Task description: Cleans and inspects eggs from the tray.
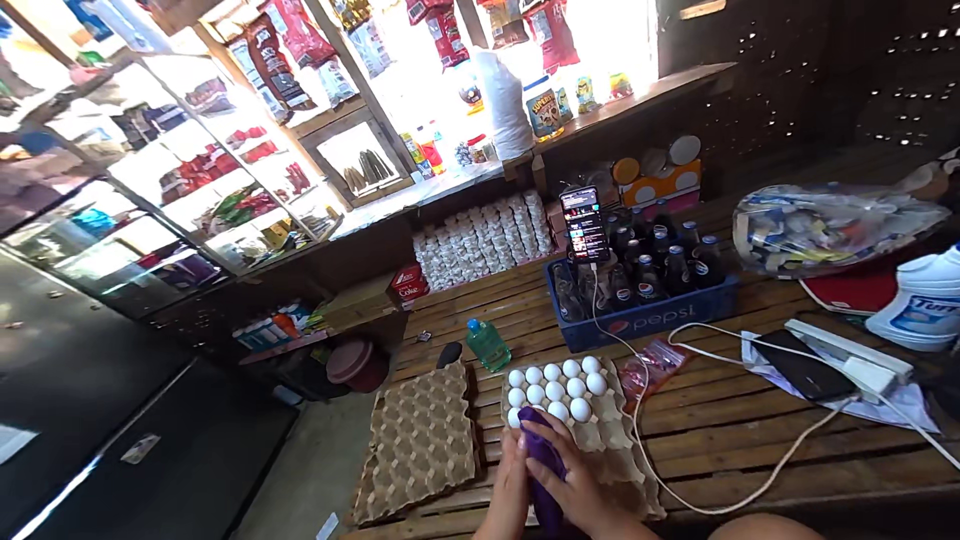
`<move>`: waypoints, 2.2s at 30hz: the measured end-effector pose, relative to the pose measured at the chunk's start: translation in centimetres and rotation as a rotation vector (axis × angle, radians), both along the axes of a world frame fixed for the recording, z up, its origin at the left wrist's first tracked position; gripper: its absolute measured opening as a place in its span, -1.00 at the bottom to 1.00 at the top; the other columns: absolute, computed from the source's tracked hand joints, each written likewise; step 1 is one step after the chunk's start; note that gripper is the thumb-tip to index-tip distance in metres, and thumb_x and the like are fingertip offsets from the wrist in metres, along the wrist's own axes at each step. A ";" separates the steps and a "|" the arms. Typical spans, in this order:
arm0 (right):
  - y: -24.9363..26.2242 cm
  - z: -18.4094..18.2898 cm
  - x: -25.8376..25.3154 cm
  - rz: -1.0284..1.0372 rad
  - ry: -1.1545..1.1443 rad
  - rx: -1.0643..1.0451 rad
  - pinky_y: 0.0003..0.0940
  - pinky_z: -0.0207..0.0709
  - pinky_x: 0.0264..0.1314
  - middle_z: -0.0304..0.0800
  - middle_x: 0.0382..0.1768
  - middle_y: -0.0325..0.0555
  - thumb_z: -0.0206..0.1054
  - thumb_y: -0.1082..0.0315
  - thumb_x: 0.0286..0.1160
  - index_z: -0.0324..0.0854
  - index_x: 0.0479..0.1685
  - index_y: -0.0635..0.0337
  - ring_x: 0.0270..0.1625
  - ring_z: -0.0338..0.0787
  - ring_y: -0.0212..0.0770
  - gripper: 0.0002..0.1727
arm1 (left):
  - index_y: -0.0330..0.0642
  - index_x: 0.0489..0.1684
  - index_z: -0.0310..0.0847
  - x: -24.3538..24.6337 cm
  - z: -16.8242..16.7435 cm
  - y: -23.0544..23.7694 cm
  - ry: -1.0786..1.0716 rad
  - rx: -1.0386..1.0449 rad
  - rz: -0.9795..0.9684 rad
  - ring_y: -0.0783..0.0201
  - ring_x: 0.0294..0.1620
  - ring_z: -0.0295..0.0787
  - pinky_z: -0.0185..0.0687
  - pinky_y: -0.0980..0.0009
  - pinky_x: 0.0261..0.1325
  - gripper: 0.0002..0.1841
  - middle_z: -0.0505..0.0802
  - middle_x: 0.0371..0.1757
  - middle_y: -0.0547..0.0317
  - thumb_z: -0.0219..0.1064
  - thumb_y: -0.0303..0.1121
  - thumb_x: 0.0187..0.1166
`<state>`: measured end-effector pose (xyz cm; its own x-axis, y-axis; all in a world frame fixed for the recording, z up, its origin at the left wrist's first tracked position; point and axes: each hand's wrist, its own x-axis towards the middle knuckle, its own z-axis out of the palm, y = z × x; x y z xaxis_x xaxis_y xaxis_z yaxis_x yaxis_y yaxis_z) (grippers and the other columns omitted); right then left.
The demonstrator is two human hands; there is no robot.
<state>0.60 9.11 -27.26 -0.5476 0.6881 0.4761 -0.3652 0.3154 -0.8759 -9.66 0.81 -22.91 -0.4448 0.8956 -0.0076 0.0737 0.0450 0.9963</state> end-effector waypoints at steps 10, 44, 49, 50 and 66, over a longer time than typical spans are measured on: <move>-0.7 0.1 0.1 0.083 -0.074 0.104 -0.01 0.27 0.74 0.25 0.70 0.35 0.26 -0.02 0.65 0.30 0.75 0.21 0.74 0.33 0.05 -0.25 | -0.42 0.50 0.19 -0.5 0.5 0.4 -0.096 0.064 0.172 0.40 0.14 0.70 0.66 0.37 0.28 -0.38 0.69 0.16 0.00 -0.34 0.01 0.85; -0.7 -0.4 -0.1 -0.038 -0.034 0.128 0.03 0.35 0.67 0.33 0.64 0.39 0.34 0.01 0.59 0.59 0.55 -0.03 0.70 0.38 0.13 -0.45 | -0.42 0.43 0.24 0.0 0.2 0.2 -0.032 0.032 0.097 0.38 0.15 0.70 0.67 0.34 0.27 -0.42 0.68 0.16 -0.01 -0.23 0.00 0.83; -0.1 0.5 0.2 -0.032 0.033 -0.173 -0.25 0.53 0.52 0.66 0.38 0.09 0.37 0.07 0.56 0.69 0.36 0.16 0.45 0.64 -0.22 -0.51 | -0.48 0.30 0.35 -0.1 -0.3 0.1 0.158 0.019 -0.059 0.42 0.03 0.69 0.67 0.38 0.18 -0.45 0.70 0.02 0.00 -0.14 -0.05 0.81; 0.0 1.1 0.4 -0.018 0.030 -0.272 -0.30 0.54 0.51 0.70 0.34 0.05 0.33 0.14 0.58 0.65 0.36 0.25 0.41 0.67 -0.28 -0.52 | -0.46 0.25 0.35 0.0 -0.3 0.1 0.151 0.015 -0.088 0.43 -0.03 0.70 0.68 0.38 0.14 -0.51 0.71 -0.05 0.05 -0.13 -0.10 0.81; 0.0 -0.8 -0.6 -0.080 0.080 0.058 -0.26 0.44 0.62 0.57 0.49 0.17 0.35 -0.01 0.61 0.51 0.45 0.25 0.56 0.55 -0.20 -0.40 | -0.41 0.38 0.29 0.1 0.0 0.1 -0.022 0.045 0.028 0.40 0.11 0.69 0.69 0.35 0.22 -0.36 0.69 0.12 0.04 -0.12 0.09 0.79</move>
<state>0.03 9.13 -28.09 -0.4508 0.6982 0.5562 -0.4047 0.3955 -0.8245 -9.55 0.96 -22.91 -0.4698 0.8825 0.0221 0.0512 0.0023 0.9987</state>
